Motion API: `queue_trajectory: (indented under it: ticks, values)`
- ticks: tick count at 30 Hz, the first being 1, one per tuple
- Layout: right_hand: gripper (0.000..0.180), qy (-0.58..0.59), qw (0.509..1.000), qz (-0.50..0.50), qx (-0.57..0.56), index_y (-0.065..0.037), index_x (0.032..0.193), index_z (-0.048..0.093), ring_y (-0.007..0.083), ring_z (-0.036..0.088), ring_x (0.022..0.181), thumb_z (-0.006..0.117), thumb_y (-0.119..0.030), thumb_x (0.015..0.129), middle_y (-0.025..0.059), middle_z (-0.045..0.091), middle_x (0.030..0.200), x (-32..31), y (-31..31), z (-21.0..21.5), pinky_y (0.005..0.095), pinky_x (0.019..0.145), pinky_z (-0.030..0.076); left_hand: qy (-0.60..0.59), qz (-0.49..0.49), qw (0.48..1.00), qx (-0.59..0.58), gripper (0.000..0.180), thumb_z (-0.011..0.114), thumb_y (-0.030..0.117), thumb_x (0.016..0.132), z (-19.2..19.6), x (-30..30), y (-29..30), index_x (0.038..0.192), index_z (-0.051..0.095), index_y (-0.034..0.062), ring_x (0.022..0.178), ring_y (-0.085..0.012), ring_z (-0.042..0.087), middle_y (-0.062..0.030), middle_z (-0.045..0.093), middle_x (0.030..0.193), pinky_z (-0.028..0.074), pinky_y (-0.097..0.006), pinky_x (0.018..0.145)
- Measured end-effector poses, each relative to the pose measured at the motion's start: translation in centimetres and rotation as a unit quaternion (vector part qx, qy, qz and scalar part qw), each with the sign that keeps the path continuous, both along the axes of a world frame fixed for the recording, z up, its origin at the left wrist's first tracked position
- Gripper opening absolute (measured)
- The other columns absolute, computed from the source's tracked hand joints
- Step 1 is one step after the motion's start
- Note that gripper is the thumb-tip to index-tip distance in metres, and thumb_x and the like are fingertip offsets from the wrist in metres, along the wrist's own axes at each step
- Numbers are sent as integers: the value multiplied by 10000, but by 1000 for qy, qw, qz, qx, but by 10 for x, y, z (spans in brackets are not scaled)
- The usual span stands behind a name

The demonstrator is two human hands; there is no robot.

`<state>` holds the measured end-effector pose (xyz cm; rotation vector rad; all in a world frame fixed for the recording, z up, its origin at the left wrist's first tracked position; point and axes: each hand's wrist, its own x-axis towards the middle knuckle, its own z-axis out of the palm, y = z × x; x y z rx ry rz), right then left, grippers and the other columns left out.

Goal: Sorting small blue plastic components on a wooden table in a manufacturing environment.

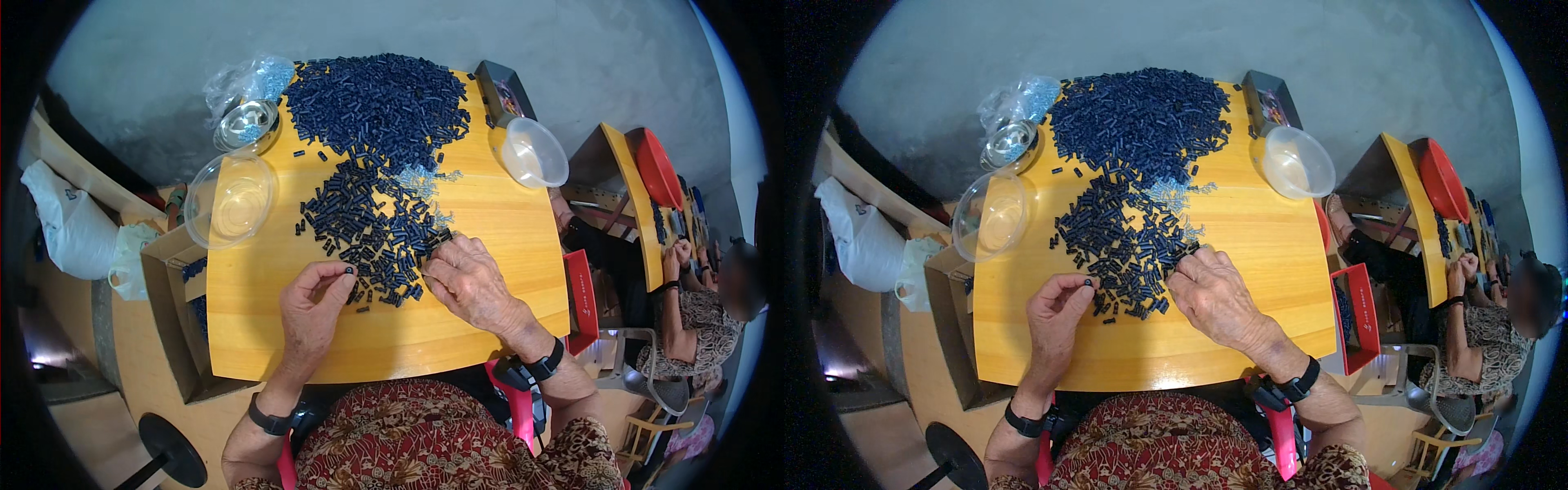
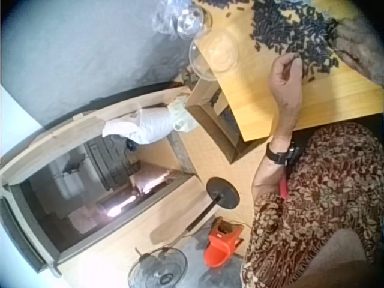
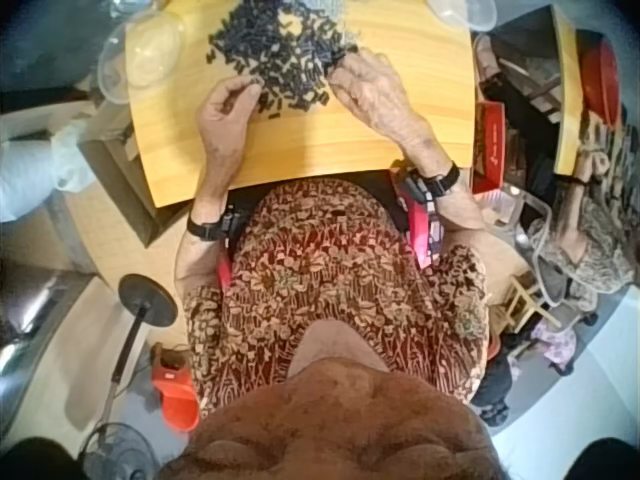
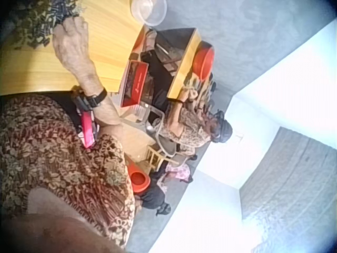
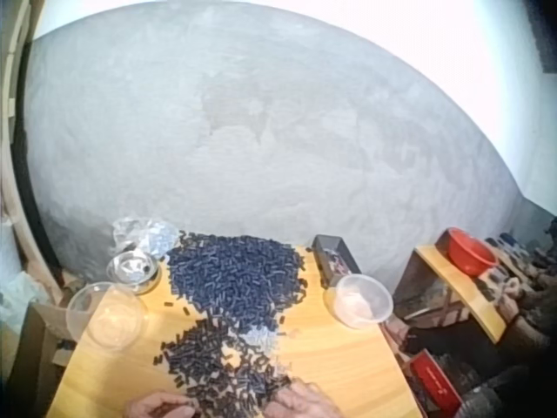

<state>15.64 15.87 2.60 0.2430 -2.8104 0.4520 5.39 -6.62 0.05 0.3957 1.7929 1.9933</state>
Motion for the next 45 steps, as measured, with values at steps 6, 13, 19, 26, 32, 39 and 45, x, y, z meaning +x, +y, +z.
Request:
queue_trajectory:
  ticks: [6, 13, 19, 26, 32, 39, 45]
  values:
    - [99, 16, 1000, 16, 7, -51, 837, 603, 267, 527, 837, 666, -30, 763, 76, 529, 813, -4, 0, 0, 380, 761, 438, -14, -10, 1000, 26, 140, 668, 39, 919, -1, 5, 4, 1047, 668, -18, 895, -84, 633, -37, 699, 980, 505, -216, 815]
    - [163, 93, 983, 18, -155, -37, 868, 609, 276, 615, 834, 688, 31, 742, 95, 634, 873, -4, -15, 23, 376, 753, 483, -80, -48, 993, 77, 158, 665, 35, 923, 6, 16, 24, 1073, 655, -13, 896, -81, 635, -41, 697, 997, 510, -216, 813]
    - [193, 95, 978, 40, -181, -10, 949, 633, 279, 615, 849, 701, 15, 770, 102, 633, 896, 1, -23, 32, 383, 768, 493, -95, -81, 988, 86, 151, 659, 28, 927, 14, 23, 40, 1072, 656, -15, 871, -68, 620, -20, 678, 970, 510, -211, 789]
    - [246, 115, 985, 52, -116, -4, 991, 634, 280, 607, 830, 716, 14, 760, 100, 632, 911, 5, -19, 35, 391, 753, 490, -75, -85, 990, 87, 158, 687, 33, 909, 16, 27, 48, 1061, 658, 1, 823, -51, 601, -4, 677, 942, 501, -201, 726]
    - [237, 107, 967, -19, -229, -9, 976, 641, 279, 621, 822, 727, 15, 757, 99, 640, 885, 13, -16, 28, 367, 744, 506, -75, -72, 991, 89, 162, 688, -1, 893, 20, 29, 58, 1053, 660, 7, 800, -47, 603, -4, 678, 933, 500, -190, 692]
    - [170, 45, 884, -120, -449, 1, 996, 654, 133, 611, 852, 727, -20, 844, 59, 659, 911, 29, -17, 4, 284, 786, 499, -40, -58, 994, 81, 167, 694, -8, 884, 21, 33, 64, 1046, 657, 1, 820, -51, 610, -5, 675, 939, 499, -188, 699]
    - [151, 45, 754, -145, -639, 20, 1034, 661, 74, 583, 875, 686, 22, 885, 8, 657, 940, 31, -30, -7, 237, 807, 491, 2, -44, 997, 68, 178, 689, -28, 882, 16, 38, 69, 1054, 650, -7, 846, -62, 613, -17, 671, 958, 506, -194, 739]
